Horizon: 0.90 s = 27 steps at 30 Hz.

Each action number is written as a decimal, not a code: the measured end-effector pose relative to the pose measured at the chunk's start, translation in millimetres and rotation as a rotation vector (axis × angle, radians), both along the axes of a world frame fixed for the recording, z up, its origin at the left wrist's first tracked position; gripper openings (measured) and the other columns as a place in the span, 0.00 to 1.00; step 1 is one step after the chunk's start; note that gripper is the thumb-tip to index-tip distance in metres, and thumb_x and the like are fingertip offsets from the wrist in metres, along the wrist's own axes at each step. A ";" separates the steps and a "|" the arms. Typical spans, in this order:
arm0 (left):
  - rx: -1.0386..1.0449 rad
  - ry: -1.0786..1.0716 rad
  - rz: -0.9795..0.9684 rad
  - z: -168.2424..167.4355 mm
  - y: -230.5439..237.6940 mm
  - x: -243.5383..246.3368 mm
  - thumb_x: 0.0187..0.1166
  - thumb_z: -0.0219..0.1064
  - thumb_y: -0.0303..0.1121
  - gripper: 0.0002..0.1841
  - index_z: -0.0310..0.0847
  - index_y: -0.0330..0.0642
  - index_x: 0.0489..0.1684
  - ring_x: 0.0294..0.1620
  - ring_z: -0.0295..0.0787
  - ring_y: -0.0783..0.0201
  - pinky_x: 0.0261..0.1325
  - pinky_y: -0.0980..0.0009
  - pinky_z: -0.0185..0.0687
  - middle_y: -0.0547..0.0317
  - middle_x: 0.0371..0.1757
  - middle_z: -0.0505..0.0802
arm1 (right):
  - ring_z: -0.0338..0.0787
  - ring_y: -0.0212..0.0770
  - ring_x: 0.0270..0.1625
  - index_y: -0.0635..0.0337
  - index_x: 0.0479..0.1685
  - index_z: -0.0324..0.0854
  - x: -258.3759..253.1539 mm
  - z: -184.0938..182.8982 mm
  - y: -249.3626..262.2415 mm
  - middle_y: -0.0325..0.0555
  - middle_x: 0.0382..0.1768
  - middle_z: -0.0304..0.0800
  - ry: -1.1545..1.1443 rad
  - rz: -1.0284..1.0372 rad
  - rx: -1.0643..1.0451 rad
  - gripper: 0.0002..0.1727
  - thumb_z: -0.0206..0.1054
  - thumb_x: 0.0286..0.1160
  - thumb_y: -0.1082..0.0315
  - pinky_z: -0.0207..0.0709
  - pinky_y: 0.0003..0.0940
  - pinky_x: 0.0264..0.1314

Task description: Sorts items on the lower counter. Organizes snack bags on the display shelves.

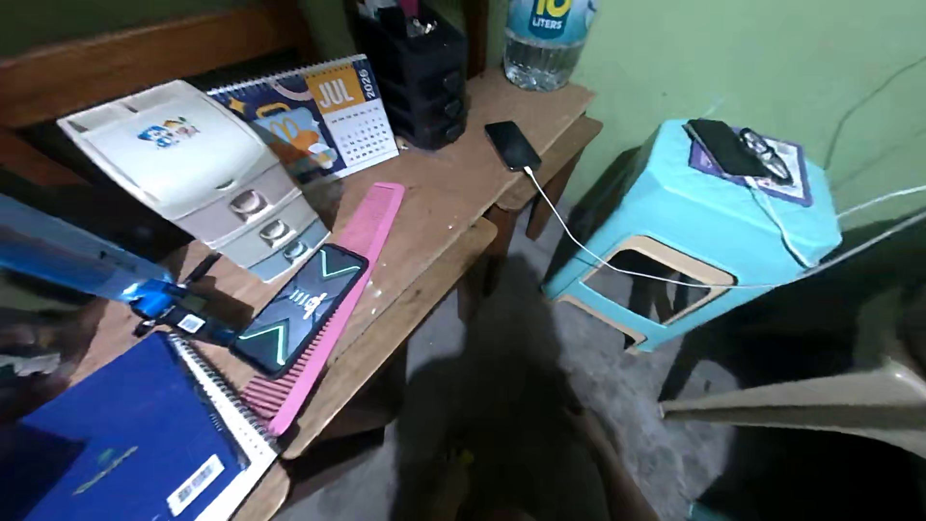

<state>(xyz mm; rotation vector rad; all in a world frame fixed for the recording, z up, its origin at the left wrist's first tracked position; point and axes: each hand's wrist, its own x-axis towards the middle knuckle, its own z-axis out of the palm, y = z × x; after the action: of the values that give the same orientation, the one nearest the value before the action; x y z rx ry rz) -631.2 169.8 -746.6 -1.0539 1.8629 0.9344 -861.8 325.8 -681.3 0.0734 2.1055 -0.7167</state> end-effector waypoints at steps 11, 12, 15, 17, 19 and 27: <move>0.115 0.380 0.035 300.7 -10.2 61.5 0.70 0.77 0.28 0.34 0.72 0.34 0.80 0.89 0.56 0.33 0.85 0.43 0.63 0.34 0.93 0.52 | 0.83 0.52 0.73 0.62 0.84 0.66 164.3 210.9 -74.1 0.61 0.74 0.79 -0.347 0.322 -0.363 0.31 0.67 0.82 0.66 0.76 0.50 0.77; 0.124 0.412 0.033 328.3 -11.2 72.5 0.69 0.77 0.27 0.33 0.74 0.33 0.78 0.90 0.54 0.33 0.87 0.43 0.60 0.33 0.93 0.52 | 0.84 0.52 0.71 0.62 0.84 0.67 178.0 236.9 -79.8 0.62 0.73 0.80 -0.360 0.285 -0.354 0.30 0.67 0.83 0.66 0.76 0.51 0.75; 0.123 0.548 0.052 397.0 -21.2 111.2 0.71 0.77 0.32 0.23 0.85 0.32 0.65 0.90 0.54 0.32 0.89 0.43 0.54 0.28 0.90 0.59 | 0.88 0.52 0.58 0.63 0.81 0.68 207.2 303.7 -99.0 0.63 0.64 0.85 -0.481 0.192 -0.365 0.27 0.64 0.85 0.69 0.84 0.51 0.59; 0.009 0.632 0.124 432.4 -38.5 142.1 0.73 0.76 0.36 0.18 0.90 0.34 0.57 0.89 0.57 0.34 0.91 0.45 0.51 0.30 0.86 0.67 | 0.90 0.47 0.48 0.64 0.77 0.69 219.4 335.5 -113.7 0.58 0.54 0.87 -0.587 0.189 -0.387 0.22 0.60 0.87 0.70 0.86 0.46 0.50; -0.231 0.607 0.246 470.4 -66.8 170.2 0.76 0.73 0.37 0.19 0.89 0.35 0.61 0.90 0.56 0.35 0.91 0.44 0.50 0.33 0.86 0.69 | 0.89 0.45 0.45 0.64 0.76 0.70 229.4 356.4 -128.2 0.56 0.51 0.88 -0.641 0.206 -0.394 0.22 0.58 0.86 0.70 0.86 0.43 0.47; -0.869 0.150 0.575 476.2 -205.4 266.5 0.79 0.67 0.32 0.36 0.60 0.52 0.91 0.92 0.36 0.24 0.80 0.18 0.36 0.36 0.94 0.49 | 0.86 0.39 0.39 0.66 0.75 0.69 295.6 392.6 -197.1 0.52 0.46 0.86 -0.610 0.131 -0.449 0.20 0.56 0.86 0.74 0.83 0.36 0.42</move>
<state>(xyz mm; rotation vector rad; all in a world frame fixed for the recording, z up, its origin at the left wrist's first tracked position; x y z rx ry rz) -364.7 -35.5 -270.4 -2.1701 2.1841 0.4707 -566.2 128.7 -288.6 -0.0843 1.3289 -0.9331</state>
